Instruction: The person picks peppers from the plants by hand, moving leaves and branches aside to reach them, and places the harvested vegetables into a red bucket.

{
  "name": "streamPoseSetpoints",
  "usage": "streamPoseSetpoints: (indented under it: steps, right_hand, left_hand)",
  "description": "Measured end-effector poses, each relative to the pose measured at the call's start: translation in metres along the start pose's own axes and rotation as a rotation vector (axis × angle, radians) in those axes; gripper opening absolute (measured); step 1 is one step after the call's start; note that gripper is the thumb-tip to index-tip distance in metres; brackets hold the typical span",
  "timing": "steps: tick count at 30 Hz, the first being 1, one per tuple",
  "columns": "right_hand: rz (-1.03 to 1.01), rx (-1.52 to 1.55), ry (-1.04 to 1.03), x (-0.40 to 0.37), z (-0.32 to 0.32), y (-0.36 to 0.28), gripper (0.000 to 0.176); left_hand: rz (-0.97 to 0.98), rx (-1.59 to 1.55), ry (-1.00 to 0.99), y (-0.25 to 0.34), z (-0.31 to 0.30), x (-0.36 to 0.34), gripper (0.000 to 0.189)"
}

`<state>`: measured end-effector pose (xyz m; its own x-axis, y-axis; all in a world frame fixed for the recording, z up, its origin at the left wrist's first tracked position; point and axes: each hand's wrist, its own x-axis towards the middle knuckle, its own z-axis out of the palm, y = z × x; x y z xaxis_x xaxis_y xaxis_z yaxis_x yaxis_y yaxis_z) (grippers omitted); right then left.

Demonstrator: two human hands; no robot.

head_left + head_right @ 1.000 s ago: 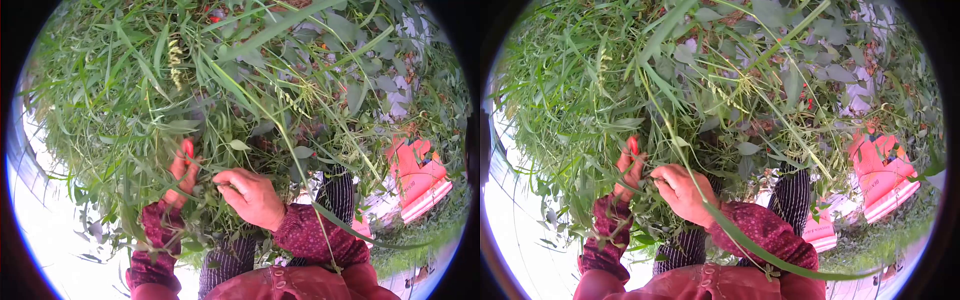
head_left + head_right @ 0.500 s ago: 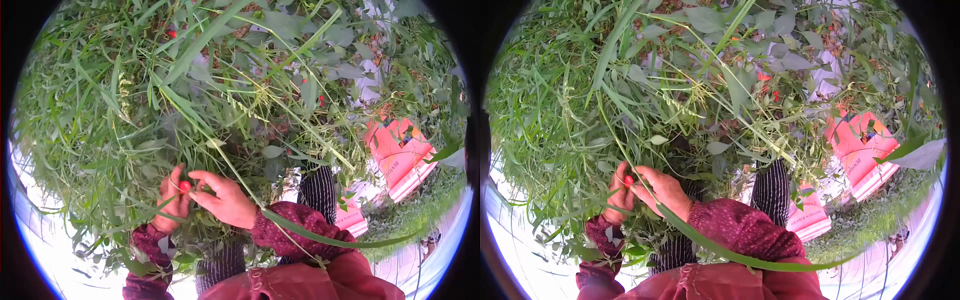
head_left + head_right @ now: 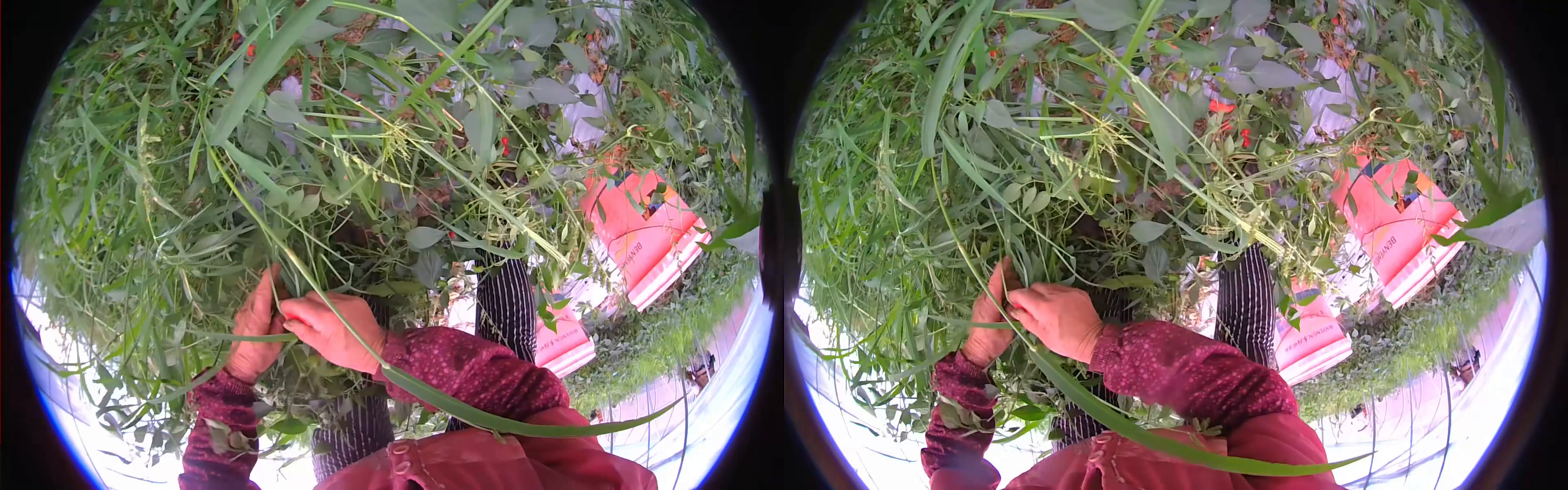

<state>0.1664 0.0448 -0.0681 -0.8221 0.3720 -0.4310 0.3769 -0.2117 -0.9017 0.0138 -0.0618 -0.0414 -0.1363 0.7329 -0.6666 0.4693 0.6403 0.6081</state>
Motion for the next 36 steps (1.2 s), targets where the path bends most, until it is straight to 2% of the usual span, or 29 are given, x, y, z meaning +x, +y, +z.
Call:
streamPoseSetpoints:
  steps: [3, 7, 8, 10, 11, 12, 13, 15, 16, 17, 18, 19, 20, 22, 24, 25, 27, 28, 30, 32, 34, 36]
  right_hand:
    - [-0.114, -0.082, 0.089, -0.002, 0.001, 0.0, 0.023]
    - [-0.216, -0.128, 0.13, -0.006, -0.009, -0.008, 0.024]
    - [-0.218, -0.129, 0.132, -0.007, -0.016, -0.015, 0.024]
    - [-0.222, -0.032, 0.17, -0.011, -0.032, -0.03, 0.017]
    - [-0.138, 0.039, 0.083, -0.012, -0.032, -0.022, 0.014]
    - [-0.141, 0.127, 0.062, -0.012, -0.033, -0.015, 0.016]
    - [-0.078, 0.179, 0.016, -0.017, -0.038, -0.015, 0.016]
    - [-0.014, 0.224, -0.02, -0.029, -0.051, -0.024, 0.017]
    - [0.202, 0.6, -0.086, -0.036, -0.052, -0.021, 0.018]
    - [0.416, 0.977, -0.153, -0.039, -0.055, -0.018, 0.02]
    - [0.402, 0.974, -0.145, -0.04, -0.06, -0.014, 0.02]
    - [0.404, 0.93, -0.177, -0.04, -0.067, -0.008, 0.022]
    - [0.407, 0.887, -0.208, -0.041, -0.072, -0.001, 0.024]
    - [0.384, 0.896, -0.144, -0.038, -0.073, 0.009, 0.022]
    - [0.28, 0.28, -0.431, -0.026, -0.093, 0.008, 0.024]
    - [-0.151, -0.271, -0.054, -0.039, -0.069, 0.024, 0.026]
    - [0.303, 0.015, -0.203, -0.036, -0.065, 0.013, 0.024]
    - [0.64, 0.065, -0.518, -0.027, -0.077, 0.007, 0.02]
    - [0.006, -0.109, -0.232, -0.055, -0.053, 0.038, 0.016]
    - [0.043, -0.105, -0.112, -0.058, -0.056, 0.037, 0.016]
    - [-0.12, 0.028, -0.073, -0.046, -0.076, 0.028, 0.017]
    - [-0.094, 0.102, 0.102, -0.047, -0.068, 0.026, 0.018]
  left_hand:
    - [-0.048, 0.199, 0.051, 0.004, 0.005, -0.003, 0.065]
    - [-0.079, 0.3, 0.037, 0.008, 0.006, -0.002, 0.059]
    - [-0.426, -0.267, 0.142, 0.0, 0.003, 0.002, 0.053]
    - [-0.332, -0.18, 0.228, -0.012, -0.003, 0.004, 0.04]
    - [-0.288, -0.133, 0.273, -0.019, -0.005, 0.005, 0.033]
    - [0.099, 0.568, 0.121, 0.012, -0.019, 0.023, 0.03]
    - [0.11, 0.574, 0.135, 0.033, -0.029, 0.037, 0.03]
    - [0.007, 0.596, -0.086, 0.071, -0.039, 0.061, 0.019]
    - [0.018, 0.599, -0.082, 0.083, -0.033, 0.078, 0.019]
    - [0.031, 0.411, -0.168, 0.094, -0.027, 0.098, 0.019]
    - [0.101, 0.402, -0.22, 0.102, -0.018, 0.122, 0.017]
    - [0.172, 0.39, -0.272, 0.109, -0.008, 0.146, 0.016]
    - [0.298, 0.553, -0.29, 0.109, 0.007, 0.172, 0.014]
    - [0.21, 0.676, -0.327, 0.089, 0.046, 0.219, 0.014]
    - [0.196, 0.809, -0.433, 0.054, 0.086, 0.256, 0.015]
    - [0.172, 0.848, -0.456, 0.035, 0.1, 0.276, 0.015]
    - [0.122, 0.86, -0.445, 0.011, 0.116, 0.31, 0.015]
    - [0.095, 0.856, -0.422, 0.003, 0.123, 0.322, 0.015]
    - [0.042, 0.845, -0.371, -0.011, 0.137, 0.338, 0.015]
    - [-0.003, 0.811, -0.331, -0.018, 0.154, 0.352, 0.015]
    - [-0.048, 0.754, -0.3, -0.021, 0.169, 0.364, 0.014]
    - [-0.081, 0.634, -0.267, -0.019, 0.178, 0.361, 0.014]
